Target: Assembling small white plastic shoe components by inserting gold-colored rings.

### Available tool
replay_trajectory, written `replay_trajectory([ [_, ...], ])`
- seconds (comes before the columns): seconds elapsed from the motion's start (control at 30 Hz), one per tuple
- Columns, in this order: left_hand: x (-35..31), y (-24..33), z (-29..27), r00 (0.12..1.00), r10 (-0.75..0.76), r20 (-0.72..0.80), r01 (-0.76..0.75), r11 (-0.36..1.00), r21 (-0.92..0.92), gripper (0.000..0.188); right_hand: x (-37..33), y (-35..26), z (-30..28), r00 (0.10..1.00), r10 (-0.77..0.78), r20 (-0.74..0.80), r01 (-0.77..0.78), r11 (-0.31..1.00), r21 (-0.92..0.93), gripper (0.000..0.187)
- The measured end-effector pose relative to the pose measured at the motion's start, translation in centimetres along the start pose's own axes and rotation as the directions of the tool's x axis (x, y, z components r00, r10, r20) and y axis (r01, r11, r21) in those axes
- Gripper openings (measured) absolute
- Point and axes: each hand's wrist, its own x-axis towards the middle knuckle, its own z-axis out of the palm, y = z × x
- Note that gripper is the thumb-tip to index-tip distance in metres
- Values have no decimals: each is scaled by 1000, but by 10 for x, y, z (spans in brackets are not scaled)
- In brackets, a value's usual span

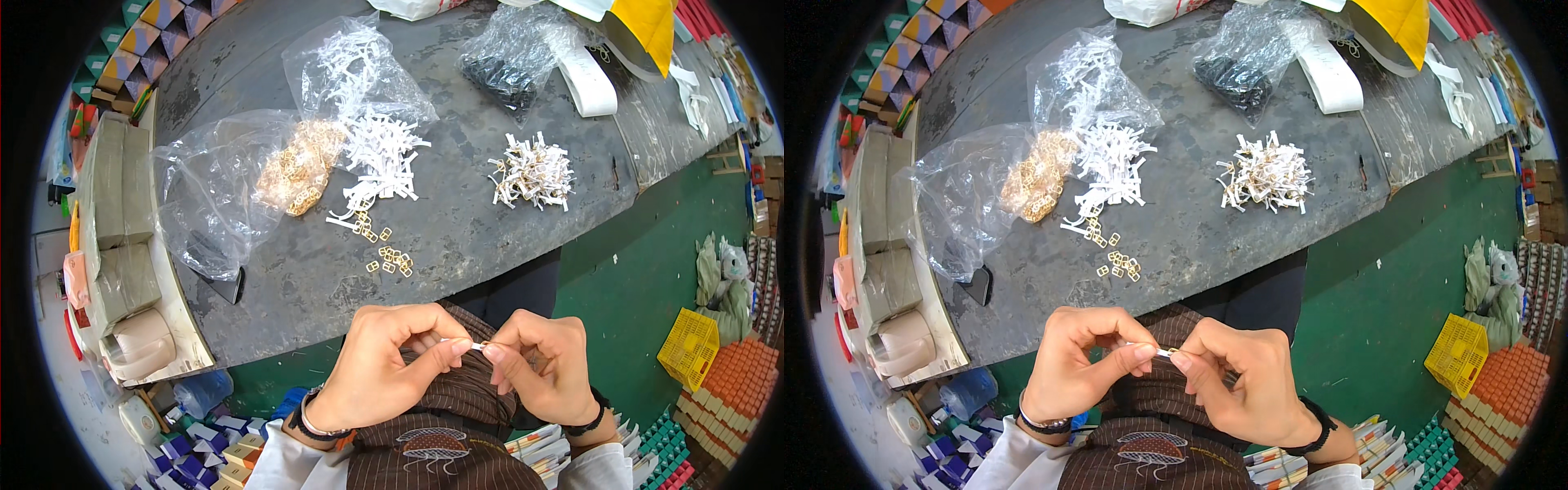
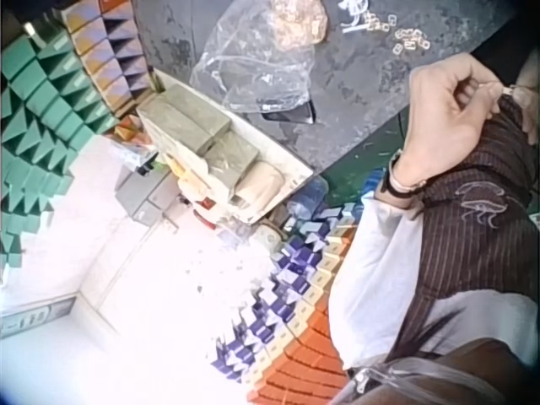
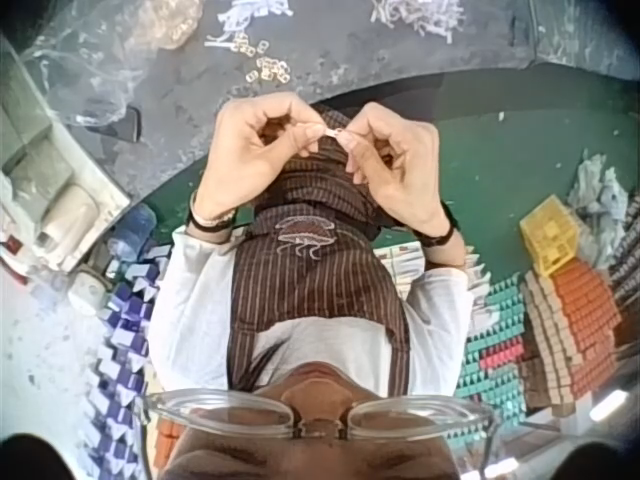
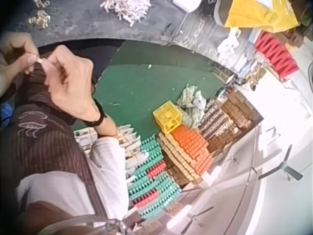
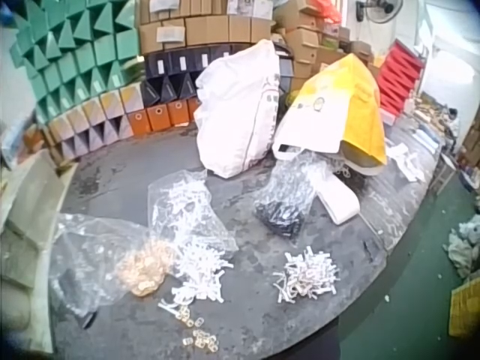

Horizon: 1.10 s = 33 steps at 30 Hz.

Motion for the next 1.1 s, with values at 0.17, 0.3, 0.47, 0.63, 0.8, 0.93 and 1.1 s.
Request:
replay_trajectory([
  [0.17, -2, -1, 2, 1000, -11, -17, 11, 1000, 0, 8, -4, 6, 6, 997, -44, -57, 41, 998, -55, 12],
  [0.3, -1, -1, 6, 999, 1, -42, 1, 999, 33, 5, -6, 4, 10, 986, -107, -125, 86, 983, -164, 12],
  [0.47, -3, -2, 13, 982, 119, -144, -99, 985, 141, 3, -4, 9, 15, 961, -225, -163, 177, 948, -263, 12],
  [0.63, -1, -6, 29, 903, 356, -241, -269, 905, 331, 5, -5, 13, 21, 933, -258, -252, 168, 929, -329, 12],
  [0.8, -4, -14, 41, 740, 597, -310, -418, 769, 483, 13, -5, 10, 30, 830, -421, -367, 226, 854, -469, 10],
  [0.93, -4, -23, 41, 616, 755, -225, -537, 611, 581, 23, -12, 8, 35, 819, -381, -428, 216, 897, -385, 7],
  [1.1, -3, -28, 35, 530, 845, -77, -627, 451, 635, 38, -17, 7, 38, 850, -255, -460, 166, 960, -225, 9],
])
